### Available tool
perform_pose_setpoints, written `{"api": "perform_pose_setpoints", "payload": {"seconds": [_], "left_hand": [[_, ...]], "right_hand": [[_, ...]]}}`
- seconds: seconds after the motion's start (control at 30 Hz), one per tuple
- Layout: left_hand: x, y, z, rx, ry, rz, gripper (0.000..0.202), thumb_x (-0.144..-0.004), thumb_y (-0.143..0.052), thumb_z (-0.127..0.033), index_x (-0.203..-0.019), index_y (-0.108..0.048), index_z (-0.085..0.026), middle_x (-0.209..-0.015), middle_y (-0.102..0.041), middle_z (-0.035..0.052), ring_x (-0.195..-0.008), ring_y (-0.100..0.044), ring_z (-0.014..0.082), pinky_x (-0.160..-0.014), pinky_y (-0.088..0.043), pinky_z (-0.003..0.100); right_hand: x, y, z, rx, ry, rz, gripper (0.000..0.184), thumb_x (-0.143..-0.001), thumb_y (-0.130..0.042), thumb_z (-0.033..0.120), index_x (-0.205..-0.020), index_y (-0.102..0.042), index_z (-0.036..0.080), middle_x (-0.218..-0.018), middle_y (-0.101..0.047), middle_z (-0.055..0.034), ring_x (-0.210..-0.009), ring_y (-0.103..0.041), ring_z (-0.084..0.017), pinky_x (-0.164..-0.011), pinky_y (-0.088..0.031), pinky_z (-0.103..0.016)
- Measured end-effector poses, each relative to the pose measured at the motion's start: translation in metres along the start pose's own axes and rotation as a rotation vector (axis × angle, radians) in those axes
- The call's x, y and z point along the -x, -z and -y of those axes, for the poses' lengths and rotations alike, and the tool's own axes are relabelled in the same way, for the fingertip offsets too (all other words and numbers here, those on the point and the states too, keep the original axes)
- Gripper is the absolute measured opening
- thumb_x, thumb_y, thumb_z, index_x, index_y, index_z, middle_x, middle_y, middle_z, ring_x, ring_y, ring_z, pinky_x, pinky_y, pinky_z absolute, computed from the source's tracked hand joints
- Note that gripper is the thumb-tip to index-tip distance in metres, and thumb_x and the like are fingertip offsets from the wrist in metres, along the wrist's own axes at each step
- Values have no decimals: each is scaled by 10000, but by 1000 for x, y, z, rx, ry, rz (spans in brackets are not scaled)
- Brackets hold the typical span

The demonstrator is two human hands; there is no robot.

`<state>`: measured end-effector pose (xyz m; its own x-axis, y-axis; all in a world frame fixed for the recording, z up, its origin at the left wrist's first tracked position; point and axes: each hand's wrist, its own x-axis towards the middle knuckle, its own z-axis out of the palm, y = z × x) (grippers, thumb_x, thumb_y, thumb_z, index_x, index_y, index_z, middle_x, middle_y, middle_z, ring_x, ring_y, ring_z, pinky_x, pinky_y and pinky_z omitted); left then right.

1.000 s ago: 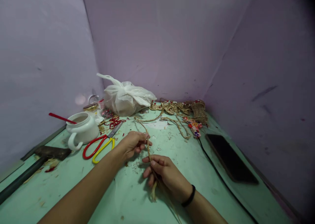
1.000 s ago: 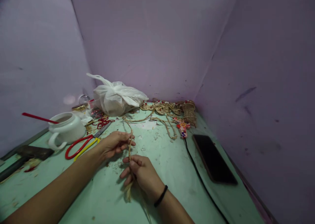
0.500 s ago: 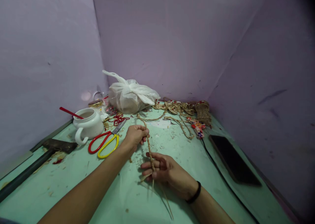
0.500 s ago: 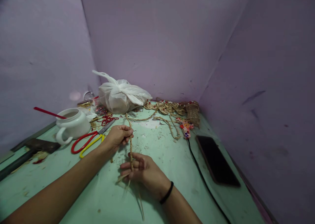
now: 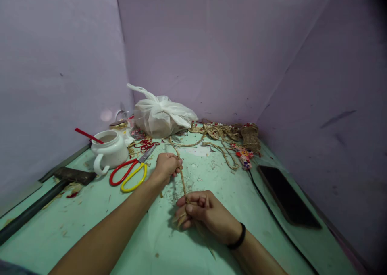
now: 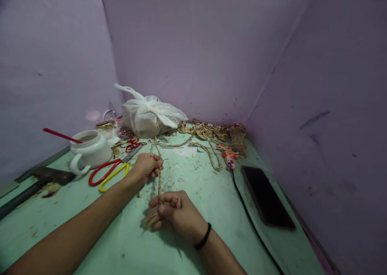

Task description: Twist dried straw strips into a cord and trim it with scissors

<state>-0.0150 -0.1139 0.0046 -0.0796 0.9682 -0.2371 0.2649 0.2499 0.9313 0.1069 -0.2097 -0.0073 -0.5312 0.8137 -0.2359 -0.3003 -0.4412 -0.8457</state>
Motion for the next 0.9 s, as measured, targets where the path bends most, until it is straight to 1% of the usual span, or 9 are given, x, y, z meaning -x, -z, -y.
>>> {"api": "perform_pose_setpoints", "payload": {"seconds": [0.1, 0.17, 0.27, 0.33, 0.4, 0.53, 0.63, 0.77, 0.9], "left_hand": [[-1, 4, -2, -96, 6, 46, 136, -653, -520, -196, -535, -495, -136, -417, -484, -10, -345, -406, 75, -371, -272, 193], [-1, 23, -9, -274, -69, 36, 231, -639, -568, -296, -485, -507, -135, -424, -498, 19, -416, -462, 112, -418, -295, 214], [7, 68, -20, -895, -317, -139, 285, -690, -497, -398, -582, -569, -144, -638, -602, 75, -639, -551, 177, -531, -343, 245], [14, 95, -20, -1165, -187, -185, 207, -663, -508, -332, -687, -599, -147, -737, -624, 109, -705, -572, 227, -555, -362, 274], [21, 111, -12, -1319, -51, -125, 212, -622, -508, -231, -793, -606, -154, -823, -629, 129, -764, -581, 265, -571, -383, 291], [28, 109, 8, -1380, -23, -108, 431, -589, -469, -144, -1015, -536, -140, -990, -586, 161, -864, -569, 292, -614, -419, 318], [30, 101, 8, -1360, -15, -127, 517, -581, -463, -140, -1098, -476, -122, -1004, -581, 178, -891, -563, 296, -650, -427, 334], [42, 103, 2, -1342, 19, -126, 454, -613, -451, -187, -1063, -494, -159, -921, -621, 150, -850, -576, 305, -638, -422, 356], [61, 123, 14, -1253, 60, -209, 417, -677, -421, -294, -1081, -480, -208, -858, -631, 120, -759, -596, 300, -586, -415, 355]], "right_hand": [[2, -1, 2, 17, -8, -24, 245, -579, -723, 234, -737, -645, 64, -648, -668, -97, -546, -610, -141, -532, -448, -252], [4, -1, 7, -31, 4, -100, 251, -559, -734, 213, -748, -651, 69, -674, -675, -99, -576, -616, -148, -543, -446, -252], [6, 0, 16, -115, 46, -212, 296, -565, -732, 200, -822, -642, 83, -719, -680, -99, -635, -623, -153, -584, -450, -254], [6, 1, 20, -154, 78, -254, 320, -571, -730, 203, -851, -629, 86, -729, -680, -97, -649, -621, -148, -614, -453, -256], [5, 1, 20, -181, 96, -288, 337, -567, -734, 209, -860, -620, 86, -727, -679, -93, -643, -620, -144, -630, -456, -259], [2, 0, 14, -176, 126, -305, 392, -567, -741, 224, -905, -594, 90, -730, -676, -95, -653, -626, -157, -635, -461, -273], [-1, 0, 9, -170, 154, -328, 393, -547, -756, 228, -878, -591, 97, -719, -671, -92, -631, -625, -162, -607, -464, -279], [-2, 1, 9, -201, 147, -385, 318, -508, -768, 230, -734, -605, 78, -656, -645, -76, -527, -580, -119, -515, -439, -238], [-3, 2, 12, -203, 165, -459, 332, -498, -763, 258, -742, -632, 76, -633, -612, -50, -506, -542, -98, -458, -415, -214]]}}
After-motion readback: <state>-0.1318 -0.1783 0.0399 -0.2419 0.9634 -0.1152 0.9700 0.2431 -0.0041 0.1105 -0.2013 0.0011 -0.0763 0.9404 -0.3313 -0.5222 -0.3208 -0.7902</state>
